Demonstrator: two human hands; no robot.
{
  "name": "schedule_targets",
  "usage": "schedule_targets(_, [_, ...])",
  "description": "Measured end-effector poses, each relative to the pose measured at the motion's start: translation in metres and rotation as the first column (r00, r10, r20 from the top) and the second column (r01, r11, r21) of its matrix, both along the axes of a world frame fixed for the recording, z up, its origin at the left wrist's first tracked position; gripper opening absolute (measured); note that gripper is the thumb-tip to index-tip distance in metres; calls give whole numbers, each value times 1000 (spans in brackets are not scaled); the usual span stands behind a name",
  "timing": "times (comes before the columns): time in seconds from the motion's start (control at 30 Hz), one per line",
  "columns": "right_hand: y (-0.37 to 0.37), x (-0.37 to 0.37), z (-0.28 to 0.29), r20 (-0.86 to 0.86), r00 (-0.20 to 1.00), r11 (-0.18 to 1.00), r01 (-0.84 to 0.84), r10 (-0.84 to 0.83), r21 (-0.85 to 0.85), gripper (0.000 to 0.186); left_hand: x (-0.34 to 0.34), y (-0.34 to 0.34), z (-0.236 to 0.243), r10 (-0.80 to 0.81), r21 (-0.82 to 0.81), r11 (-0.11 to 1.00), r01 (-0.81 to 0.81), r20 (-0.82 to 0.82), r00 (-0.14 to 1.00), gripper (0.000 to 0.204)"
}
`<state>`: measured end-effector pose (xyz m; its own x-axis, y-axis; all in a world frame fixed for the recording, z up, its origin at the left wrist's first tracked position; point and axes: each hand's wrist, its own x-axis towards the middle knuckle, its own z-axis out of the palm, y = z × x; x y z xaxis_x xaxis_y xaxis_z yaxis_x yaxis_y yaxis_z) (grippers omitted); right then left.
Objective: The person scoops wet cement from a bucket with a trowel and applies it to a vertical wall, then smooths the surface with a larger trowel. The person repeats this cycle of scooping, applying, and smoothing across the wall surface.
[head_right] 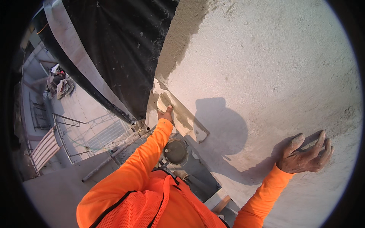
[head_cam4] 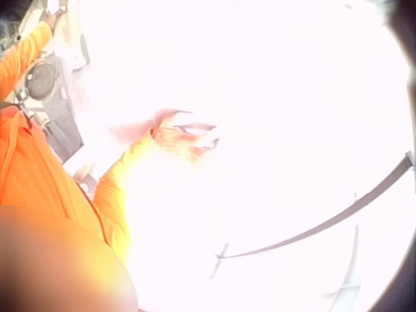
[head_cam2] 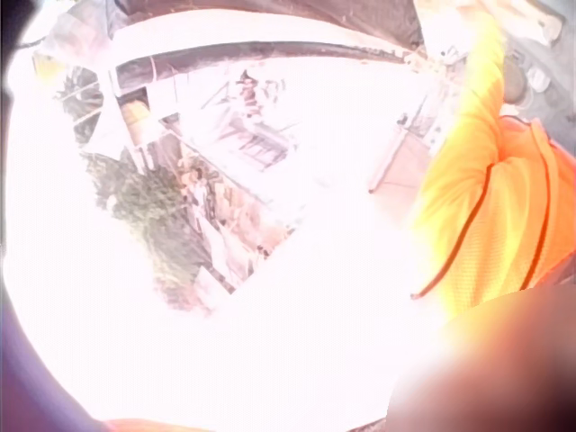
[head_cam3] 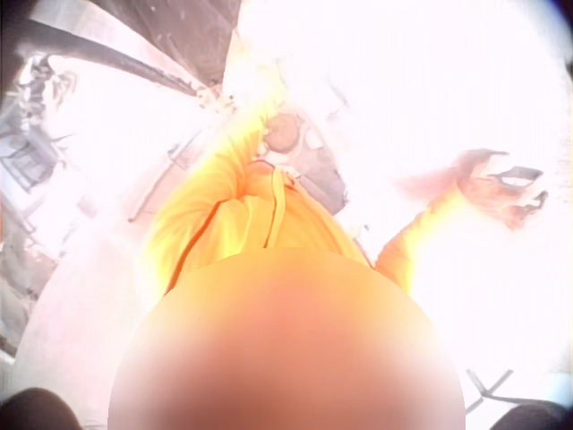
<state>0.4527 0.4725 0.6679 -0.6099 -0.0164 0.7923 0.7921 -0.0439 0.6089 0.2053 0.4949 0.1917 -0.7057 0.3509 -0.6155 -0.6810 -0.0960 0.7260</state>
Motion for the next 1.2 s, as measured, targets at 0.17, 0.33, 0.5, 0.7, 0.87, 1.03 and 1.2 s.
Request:
schedule_targets(0.17, [-4,-6,-4,-24,999,999,36,-36,-1,47,-64,44,-7,-6,70,997,9,-39,999,83])
schedule_targets(0.33, [2,-7,-4,-50,997,998,-57,57,-3,47,-88,34,108,50,232,967,105,-577,815,56])
schedule_targets(0.5, [5,2,0,-11,997,997,-73,73,-9,51,-35,1,184,-43,93,974,205,-817,575,59])
schedule_targets(0.7, [-4,4,-2,-75,997,1000,-11,11,-3,52,25,-23,100,-130,65,977,201,-565,815,64])
schedule_targets(0.87, [-2,1,-3,-87,994,996,-75,71,-44,54,22,-16,57,-93,117,985,124,-239,967,68])
schedule_targets(1.03, [1,3,-4,-72,997,999,-38,37,-7,52,-2,-9,94,-168,-14,977,211,-659,733,60])
schedule_targets(1.2, [-1,4,-3,-69,997,999,-43,42,-17,52,51,-34,72,-388,-204,922,329,-477,789,65])
